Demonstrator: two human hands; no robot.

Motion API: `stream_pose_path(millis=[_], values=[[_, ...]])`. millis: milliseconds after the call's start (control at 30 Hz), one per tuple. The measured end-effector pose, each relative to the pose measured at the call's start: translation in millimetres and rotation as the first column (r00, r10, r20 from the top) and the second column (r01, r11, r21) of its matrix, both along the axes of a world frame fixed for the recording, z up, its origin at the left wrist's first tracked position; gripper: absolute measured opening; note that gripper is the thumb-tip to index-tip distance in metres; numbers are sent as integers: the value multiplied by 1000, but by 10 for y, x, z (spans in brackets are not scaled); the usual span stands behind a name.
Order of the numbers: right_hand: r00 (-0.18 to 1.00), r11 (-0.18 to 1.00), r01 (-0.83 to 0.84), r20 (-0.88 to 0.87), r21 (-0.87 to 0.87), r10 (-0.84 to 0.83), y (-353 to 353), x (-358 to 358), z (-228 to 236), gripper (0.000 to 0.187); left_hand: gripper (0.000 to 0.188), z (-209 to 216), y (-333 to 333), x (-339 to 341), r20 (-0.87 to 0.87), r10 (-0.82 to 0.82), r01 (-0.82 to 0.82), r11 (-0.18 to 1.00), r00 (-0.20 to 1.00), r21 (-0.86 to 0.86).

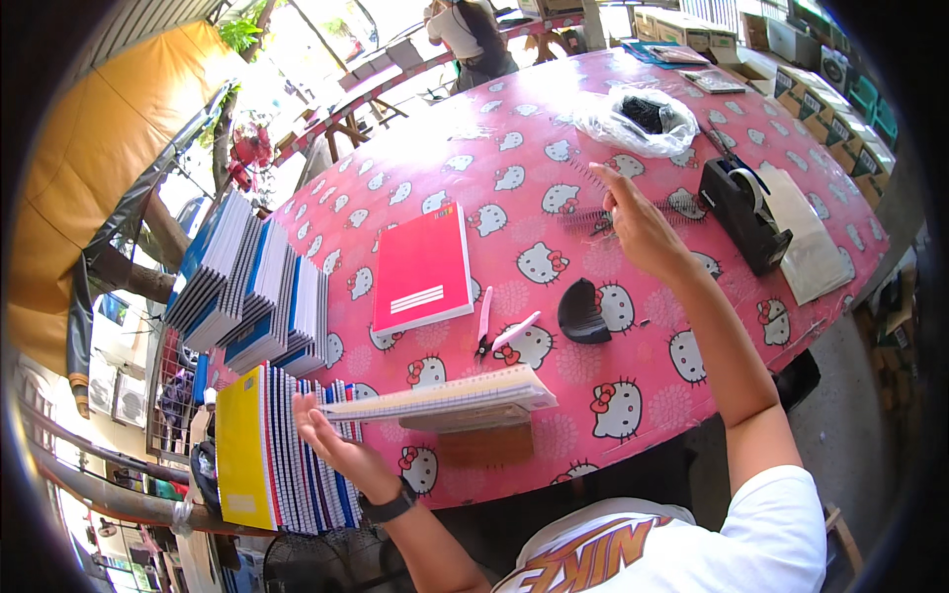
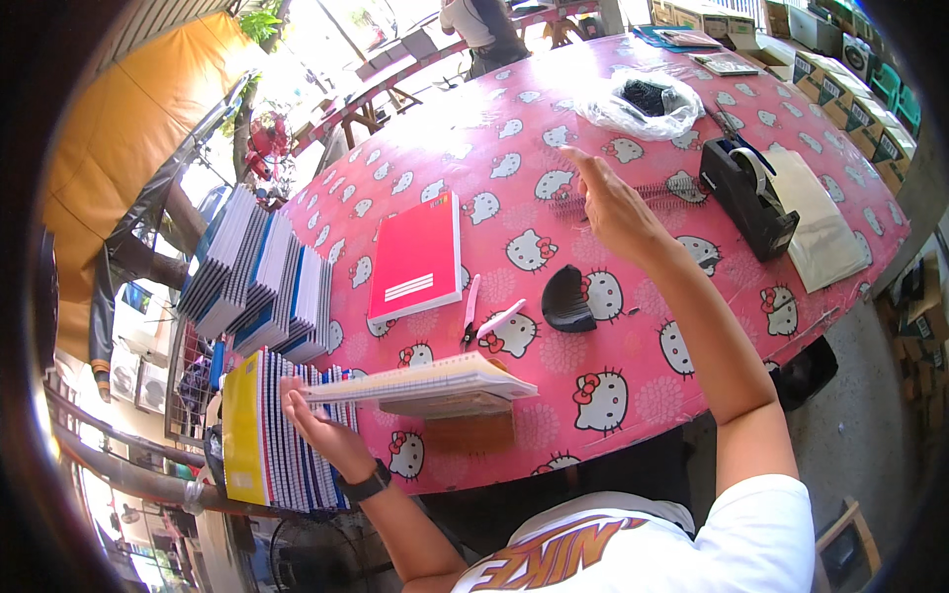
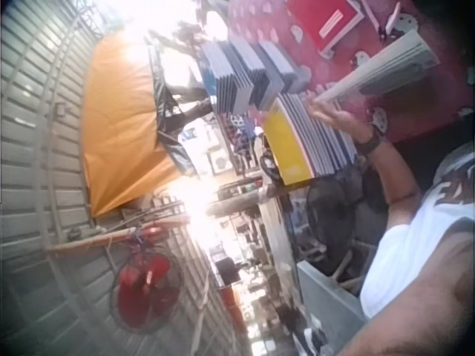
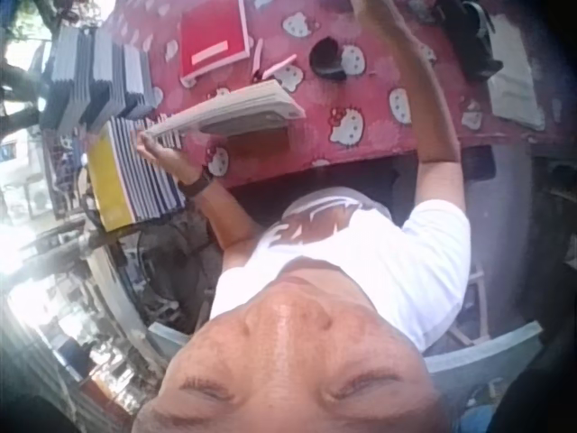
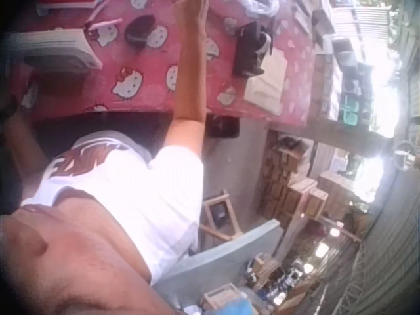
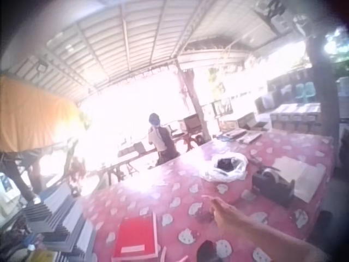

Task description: The person takes spiral-bound notebooks one at a time, removes a protective plastic piece from the spiral, and places the finished notebook onto a stack.

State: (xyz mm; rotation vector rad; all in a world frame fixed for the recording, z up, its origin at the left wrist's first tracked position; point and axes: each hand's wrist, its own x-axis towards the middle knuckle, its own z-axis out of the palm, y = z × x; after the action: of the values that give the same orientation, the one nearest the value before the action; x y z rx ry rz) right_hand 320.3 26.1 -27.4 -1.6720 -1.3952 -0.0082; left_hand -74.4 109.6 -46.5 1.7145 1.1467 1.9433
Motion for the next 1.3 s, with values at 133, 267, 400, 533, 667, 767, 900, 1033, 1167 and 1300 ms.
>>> stream_pose_path(millis=[133, 267, 400, 533, 667, 767, 900, 1033, 1167, 1300], values=[[977, 978, -205, -53, 46, 207, -466, -546, 433, 46, 76, 345, -707, 602, -512, 184, -58, 966, 839, 253], [878, 903, -427, -258, -38, 404, -776, -734, 359, 46, 63, 408, -863, 1153, -821, -180, 226, 972, 541, -64], [840, 865, -497, -287, -67, 460, -867, -987, 414, 40, 42, 278, -789, 1107, -815, -205, 237, 968, 542, -86], [832, 819, -548, -210, -169, 513, -813, -1040, 352, 39, 26, 315, -820, 1142, -767, -66, 251, 960, 638, 126], [853, 865, -502, -167, -1, 495, -745, -1073, 290, 31, 30, 358, -775, 1030, -721, -332, 394, 915, 609, -88], [832, 851, -525, -202, 13, 516, -735, -1116, 314, 30, 39, 264, -737, 1038, -714, -218, 403, 910, 665, 97], [812, 839, -544, -241, 16, 532, -710, -1138, 323, 32, 42, 134, -795, 1066, -738, -24, 269, 939, 675, 216], [826, 835, -550, -164, -19, 540, -708, -1151, 387, 26, 40, 50, -830, 1124, -691, 27, 188, 954, 723, 234], [768, 772, -633, -180, -66, 615, -708, -1132, 386, 24, 38, 70, -850, 1108, -678, -2, 209, 952, 735, 224], [766, 754, -643, -127, -137, 630, -724, -1120, 457, 29, 39, 268, -871, 1033, -761, -55, 261, 953, 646, 152]])
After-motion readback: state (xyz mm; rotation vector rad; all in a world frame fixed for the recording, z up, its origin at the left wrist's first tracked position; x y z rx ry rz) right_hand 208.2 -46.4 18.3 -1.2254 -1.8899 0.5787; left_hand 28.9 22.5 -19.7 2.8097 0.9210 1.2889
